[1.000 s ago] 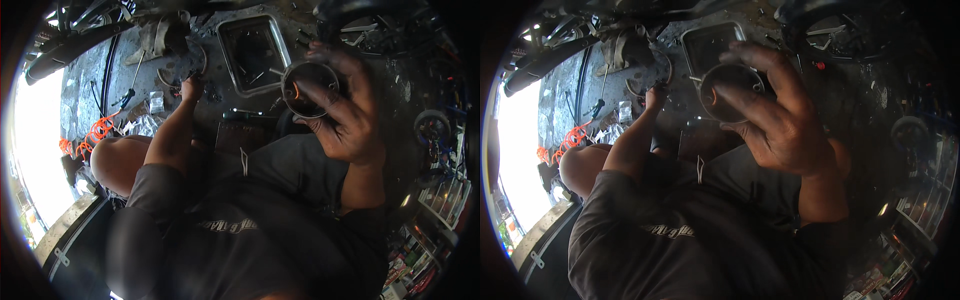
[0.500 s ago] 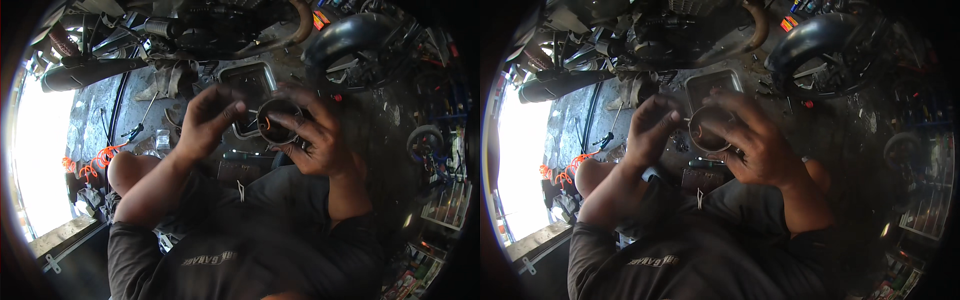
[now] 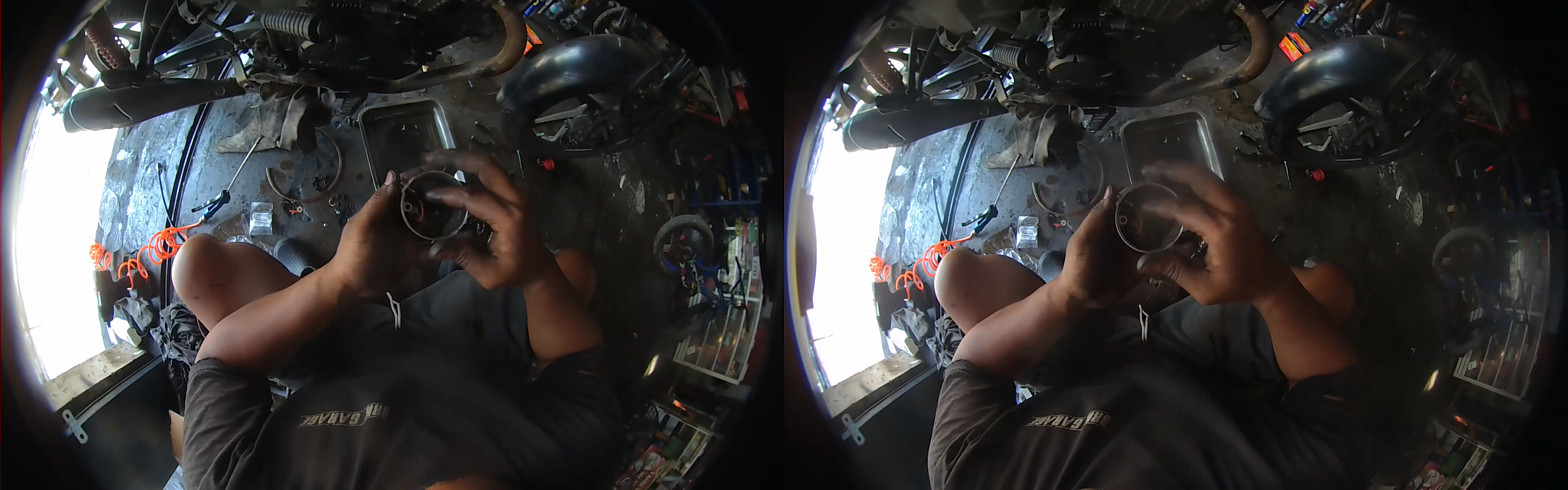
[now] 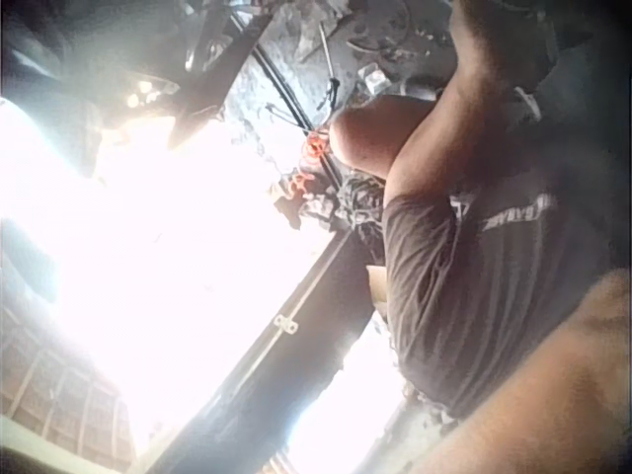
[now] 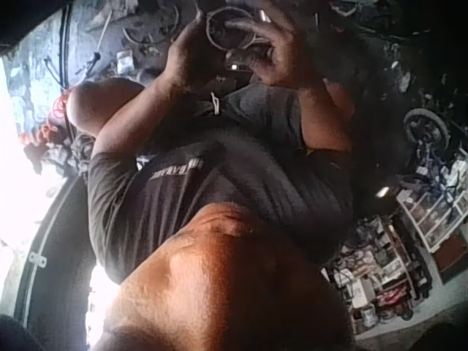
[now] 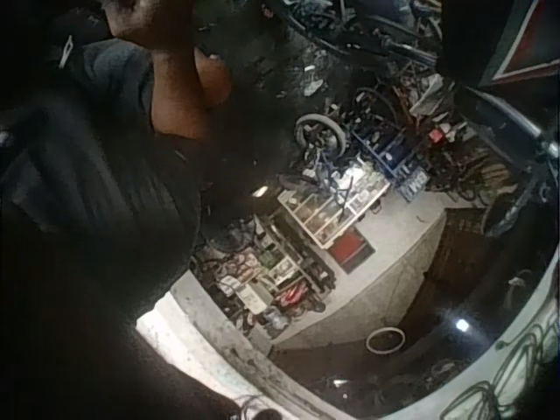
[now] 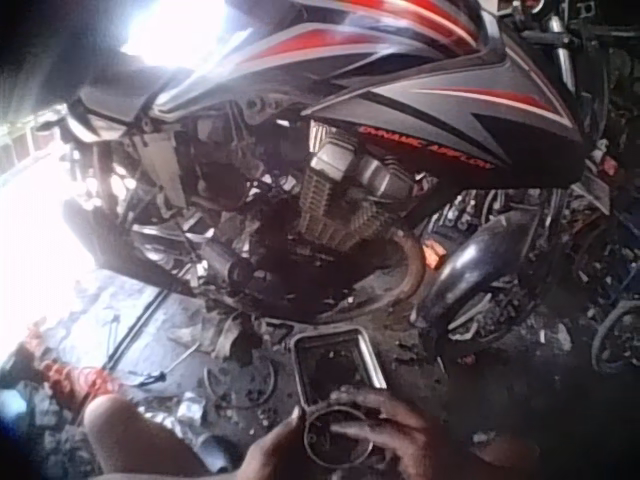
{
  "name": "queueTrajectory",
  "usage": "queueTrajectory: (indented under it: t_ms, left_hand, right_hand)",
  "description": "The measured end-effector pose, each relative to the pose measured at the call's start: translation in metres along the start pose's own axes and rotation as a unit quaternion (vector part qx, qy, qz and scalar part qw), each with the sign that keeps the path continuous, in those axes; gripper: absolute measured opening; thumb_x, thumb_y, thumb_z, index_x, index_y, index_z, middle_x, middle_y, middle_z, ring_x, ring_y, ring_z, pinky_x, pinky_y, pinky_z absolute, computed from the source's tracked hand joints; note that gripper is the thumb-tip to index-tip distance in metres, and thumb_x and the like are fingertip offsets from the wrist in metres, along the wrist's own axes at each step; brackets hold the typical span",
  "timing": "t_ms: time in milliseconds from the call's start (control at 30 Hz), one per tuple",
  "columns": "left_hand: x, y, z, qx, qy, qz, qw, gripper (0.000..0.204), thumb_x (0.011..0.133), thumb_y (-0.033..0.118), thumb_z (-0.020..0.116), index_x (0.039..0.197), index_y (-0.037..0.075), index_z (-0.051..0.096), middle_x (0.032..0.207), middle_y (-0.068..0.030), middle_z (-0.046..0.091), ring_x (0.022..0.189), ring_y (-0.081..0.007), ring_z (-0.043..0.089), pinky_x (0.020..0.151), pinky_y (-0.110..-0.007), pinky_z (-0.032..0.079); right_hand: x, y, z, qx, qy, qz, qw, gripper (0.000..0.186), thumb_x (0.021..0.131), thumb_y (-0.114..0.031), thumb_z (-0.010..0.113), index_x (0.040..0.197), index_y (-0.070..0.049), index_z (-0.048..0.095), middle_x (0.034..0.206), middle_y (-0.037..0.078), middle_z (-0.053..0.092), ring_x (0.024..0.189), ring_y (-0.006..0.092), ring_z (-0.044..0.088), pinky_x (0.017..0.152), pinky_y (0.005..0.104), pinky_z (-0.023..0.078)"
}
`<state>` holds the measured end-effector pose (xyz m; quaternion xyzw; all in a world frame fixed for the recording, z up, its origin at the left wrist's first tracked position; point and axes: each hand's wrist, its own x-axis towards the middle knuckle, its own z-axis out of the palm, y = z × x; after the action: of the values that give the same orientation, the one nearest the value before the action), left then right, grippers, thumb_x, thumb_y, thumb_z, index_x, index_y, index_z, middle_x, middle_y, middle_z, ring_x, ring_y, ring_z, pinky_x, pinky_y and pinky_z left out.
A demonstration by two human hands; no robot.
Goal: The person assembles a carburetor by hand, inserting a needle valve and a small bracket into the housing, and then places a circular spring over the assembly.
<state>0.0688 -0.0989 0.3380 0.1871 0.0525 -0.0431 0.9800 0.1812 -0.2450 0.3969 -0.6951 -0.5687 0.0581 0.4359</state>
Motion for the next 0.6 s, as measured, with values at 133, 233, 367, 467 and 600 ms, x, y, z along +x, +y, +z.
queueTrajectory:
  t_ms: [133,233,367,467,600]
  left_hand:
    - [0.0,0.003,-0.012,0.073,-0.01,0.005,0.997,0.057,0.104,0.047,0.041,0.145,0.007,0.041,0.133,-0.0098,0.056,0.12,-0.0223,0.057,0.093,-0.041,0.054]
    - [0.001,0.001,-0.003,0.145,0.051,0.045,0.987,0.054,0.105,0.044,0.041,0.144,0.006,0.041,0.131,-0.0117,0.056,0.118,-0.0229,0.058,0.092,-0.04,0.055]
    - [0.001,0.003,-0.008,0.114,0.033,0.059,0.991,0.05,0.106,0.037,0.042,0.143,0.004,0.042,0.129,-0.0137,0.056,0.117,-0.0229,0.059,0.093,-0.042,0.054]
    - [-0.001,0.005,-0.012,0.136,-0.003,0.079,0.988,0.047,0.105,0.031,0.043,0.143,0.002,0.041,0.127,-0.0148,0.056,0.116,-0.0234,0.059,0.095,-0.043,0.053]
    - [-0.001,0.003,-0.015,0.125,0.002,0.08,0.989,0.047,0.104,0.027,0.045,0.143,0.001,0.04,0.126,-0.0145,0.057,0.116,-0.0238,0.059,0.1,-0.042,0.05]
  right_hand:
    - [-0.004,0.012,0.009,0.004,0.07,0.063,0.995,0.02,0.079,-0.014,0.079,0.097,-0.006,0.075,0.122,0.016,0.062,0.114,0.0322,0.062,0.094,0.041,0.051]
    - [-0.004,0.013,0.014,-0.063,0.07,0.064,0.993,0.021,0.077,-0.01,0.078,0.097,-0.006,0.074,0.121,0.015,0.063,0.114,0.0321,0.062,0.094,0.0406,0.051]
    - [0.001,0.006,0.02,-0.095,0.075,0.065,0.99,0.022,0.075,-0.006,0.078,0.096,-0.005,0.073,0.121,0.015,0.063,0.114,0.0328,0.062,0.094,0.0407,0.052]
    - [0.003,0.005,0.022,-0.142,0.079,0.029,0.986,0.024,0.073,-0.005,0.078,0.096,-0.005,0.073,0.121,0.014,0.063,0.114,0.0339,0.062,0.094,0.0412,0.052]
    - [0.004,0.01,0.026,-0.119,0.081,0.012,0.989,0.022,0.07,-0.001,0.074,0.091,-0.003,0.071,0.121,0.014,0.063,0.114,0.034,0.061,0.095,0.0412,0.052]
